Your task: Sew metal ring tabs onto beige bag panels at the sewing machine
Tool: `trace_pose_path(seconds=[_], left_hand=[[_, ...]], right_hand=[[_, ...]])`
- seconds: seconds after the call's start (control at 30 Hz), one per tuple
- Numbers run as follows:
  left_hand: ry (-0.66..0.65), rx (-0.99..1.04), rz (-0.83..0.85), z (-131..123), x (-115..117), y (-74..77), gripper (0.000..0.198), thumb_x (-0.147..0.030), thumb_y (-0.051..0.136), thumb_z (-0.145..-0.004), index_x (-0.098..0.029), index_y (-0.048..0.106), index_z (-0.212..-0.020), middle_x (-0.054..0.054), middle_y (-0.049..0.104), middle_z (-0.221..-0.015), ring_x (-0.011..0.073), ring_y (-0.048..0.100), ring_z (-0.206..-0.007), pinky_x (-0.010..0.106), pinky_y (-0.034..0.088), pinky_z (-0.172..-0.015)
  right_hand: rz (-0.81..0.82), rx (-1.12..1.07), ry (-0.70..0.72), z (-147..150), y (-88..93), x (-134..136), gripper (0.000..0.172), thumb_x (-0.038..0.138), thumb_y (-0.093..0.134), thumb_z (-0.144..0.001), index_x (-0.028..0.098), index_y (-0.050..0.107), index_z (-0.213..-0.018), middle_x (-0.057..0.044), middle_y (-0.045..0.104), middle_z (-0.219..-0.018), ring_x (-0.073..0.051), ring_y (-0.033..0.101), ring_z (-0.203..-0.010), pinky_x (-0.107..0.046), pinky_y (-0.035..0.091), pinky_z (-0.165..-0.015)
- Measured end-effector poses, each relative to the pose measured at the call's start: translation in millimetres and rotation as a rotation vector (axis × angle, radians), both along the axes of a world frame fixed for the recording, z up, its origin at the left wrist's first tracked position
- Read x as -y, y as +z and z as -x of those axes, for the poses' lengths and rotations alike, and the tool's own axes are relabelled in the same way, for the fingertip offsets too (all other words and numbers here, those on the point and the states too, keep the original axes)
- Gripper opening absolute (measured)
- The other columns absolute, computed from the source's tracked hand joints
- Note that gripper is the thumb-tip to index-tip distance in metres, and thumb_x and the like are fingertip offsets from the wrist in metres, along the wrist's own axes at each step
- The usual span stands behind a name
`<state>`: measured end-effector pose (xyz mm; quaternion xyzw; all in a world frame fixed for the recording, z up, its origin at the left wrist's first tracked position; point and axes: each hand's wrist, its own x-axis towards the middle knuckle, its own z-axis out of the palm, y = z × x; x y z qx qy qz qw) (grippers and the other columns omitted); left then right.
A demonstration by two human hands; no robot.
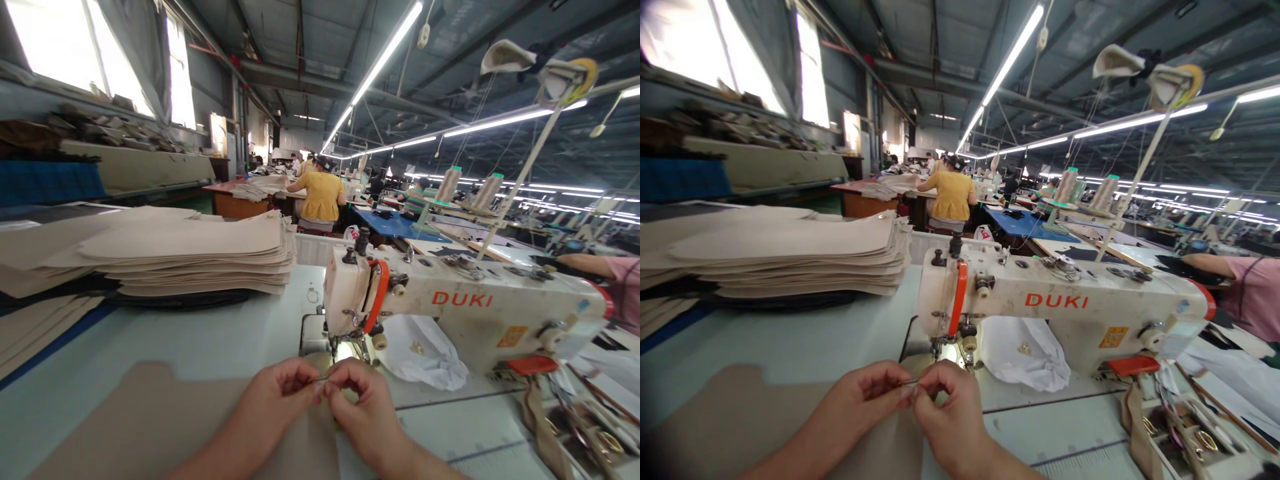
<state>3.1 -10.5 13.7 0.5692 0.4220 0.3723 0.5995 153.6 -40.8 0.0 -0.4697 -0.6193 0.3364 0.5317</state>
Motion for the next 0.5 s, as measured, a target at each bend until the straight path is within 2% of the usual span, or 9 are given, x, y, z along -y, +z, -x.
trace_pose_path(seconds=[0.13,0.23,0.33,0.5], left_hand=[[0.043,-0.031,-0.055,1.5,1.7,-2.4,0.017,-0.033,0.069,-0.06,-0.017,0.064,-0.064,-0.001,0.061,-0.061,0.0153,0.054,-0.063,0.024,0.042,-0.062],[0.063,-0.04,-0.065,2.7,2.5,-4.4,0.017,-0.033,0.068,-0.061,-0.017,0.064,-0.064,-0.001,0.06,-0.06,0.0151,0.053,-0.062,0.024,0.042,-0.061],[0.043,-0.053,-0.089,3.5,4.1,-4.1,0.018,-0.034,0.066,-0.063,-0.017,0.064,-0.064,-0.001,0.061,-0.062,0.0156,0.053,-0.064,0.024,0.042,-0.063],[0.022,-0.073,-0.115,3.9,5.7,-3.3,0.018,-0.035,0.066,-0.065,-0.017,0.065,-0.066,0.0,0.063,-0.065,0.0166,0.055,-0.067,0.024,0.043,-0.065]], right_hand=[[-0.056,0.045,-0.021,-0.6,0.6,0.2,0.009,0.018,0.058,-0.073,0.019,0.058,-0.063,-0.001,0.063,-0.067,-0.014,0.057,-0.067,-0.023,0.044,-0.064],[-0.034,0.043,-0.024,-3.0,0.7,-0.2,0.008,0.019,0.06,-0.073,0.019,0.06,-0.066,0.0,0.063,-0.066,-0.014,0.057,-0.064,-0.024,0.045,-0.062],[-0.008,0.037,0.0,-6.1,0.8,-0.4,0.004,0.021,0.061,-0.074,0.019,0.062,-0.072,0.0,0.063,-0.066,-0.014,0.057,-0.063,-0.023,0.044,-0.061],[-0.019,0.14,0.021,-8.4,1.7,0.9,0.009,0.021,0.059,-0.078,0.018,0.067,-0.073,-0.001,0.065,-0.068,-0.014,0.057,-0.064,-0.022,0.042,-0.06]])
